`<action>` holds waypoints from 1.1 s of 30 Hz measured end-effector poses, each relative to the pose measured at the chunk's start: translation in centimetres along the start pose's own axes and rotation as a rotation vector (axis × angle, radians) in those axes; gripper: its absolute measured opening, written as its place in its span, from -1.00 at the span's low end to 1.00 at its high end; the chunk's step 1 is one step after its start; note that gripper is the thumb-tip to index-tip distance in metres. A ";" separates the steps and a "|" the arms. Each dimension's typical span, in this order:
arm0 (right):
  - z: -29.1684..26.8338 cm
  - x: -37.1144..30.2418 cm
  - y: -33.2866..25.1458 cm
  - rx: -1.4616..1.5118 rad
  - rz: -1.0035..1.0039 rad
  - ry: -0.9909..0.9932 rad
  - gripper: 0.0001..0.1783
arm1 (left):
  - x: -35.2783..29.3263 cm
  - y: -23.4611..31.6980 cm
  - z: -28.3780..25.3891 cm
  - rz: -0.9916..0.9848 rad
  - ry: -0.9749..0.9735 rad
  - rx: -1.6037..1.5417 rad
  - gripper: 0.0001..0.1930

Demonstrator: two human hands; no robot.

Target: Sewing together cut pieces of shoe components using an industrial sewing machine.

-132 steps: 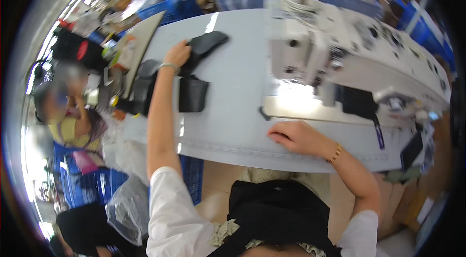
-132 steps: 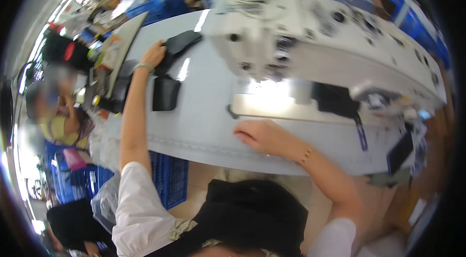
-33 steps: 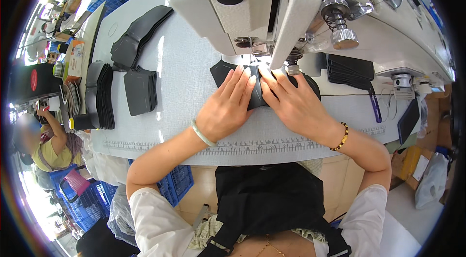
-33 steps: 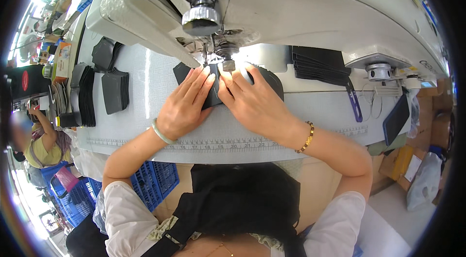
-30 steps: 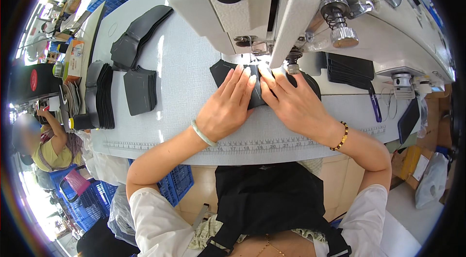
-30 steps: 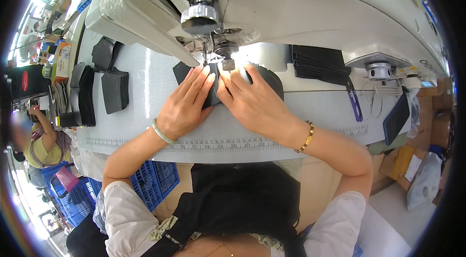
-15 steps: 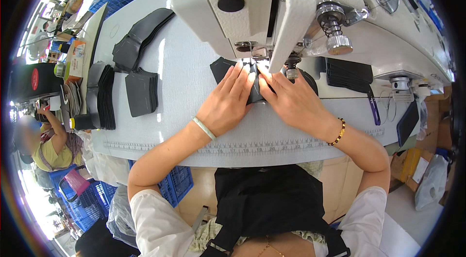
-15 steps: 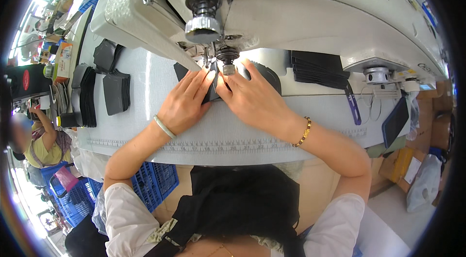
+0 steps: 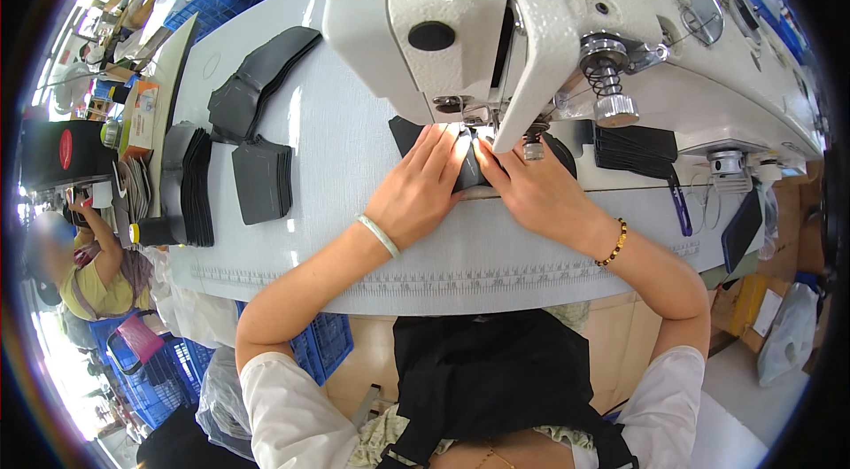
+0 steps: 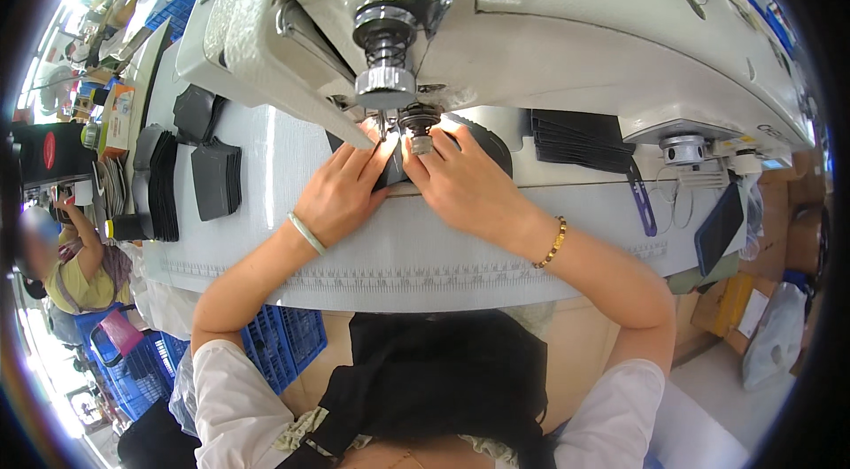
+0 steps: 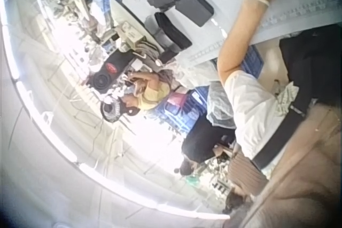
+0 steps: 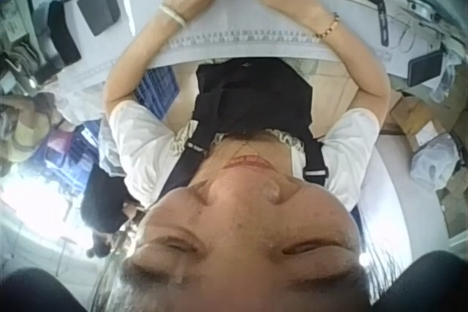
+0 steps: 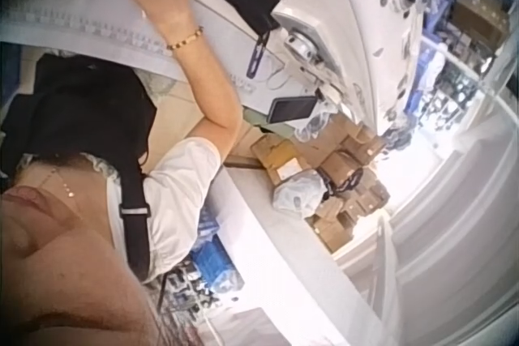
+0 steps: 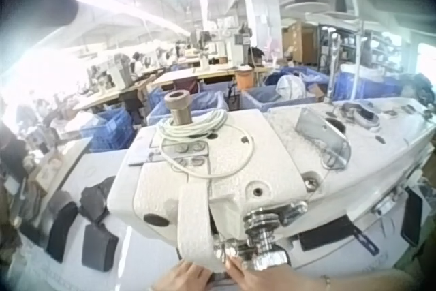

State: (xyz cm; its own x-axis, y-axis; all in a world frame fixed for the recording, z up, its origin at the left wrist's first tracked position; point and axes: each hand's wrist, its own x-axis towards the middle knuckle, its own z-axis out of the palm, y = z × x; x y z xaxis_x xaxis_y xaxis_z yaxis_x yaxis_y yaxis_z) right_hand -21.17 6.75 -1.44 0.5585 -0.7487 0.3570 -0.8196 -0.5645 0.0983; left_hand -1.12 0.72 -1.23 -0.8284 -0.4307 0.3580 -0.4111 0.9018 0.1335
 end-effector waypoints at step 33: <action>0.7 -0.4 0.3 0.004 -0.061 0.074 -0.55 | 0.3 -0.3 -0.2 0.082 0.023 -0.013 -0.73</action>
State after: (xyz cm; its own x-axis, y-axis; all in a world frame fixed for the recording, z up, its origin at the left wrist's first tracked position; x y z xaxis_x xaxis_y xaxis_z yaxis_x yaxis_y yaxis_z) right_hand -21.55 6.70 -2.18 0.5963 -0.6851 0.4185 -0.7837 -0.6097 0.1185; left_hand -1.17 0.31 -0.93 -0.8498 -0.3549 0.3897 -0.3373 0.9343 0.1152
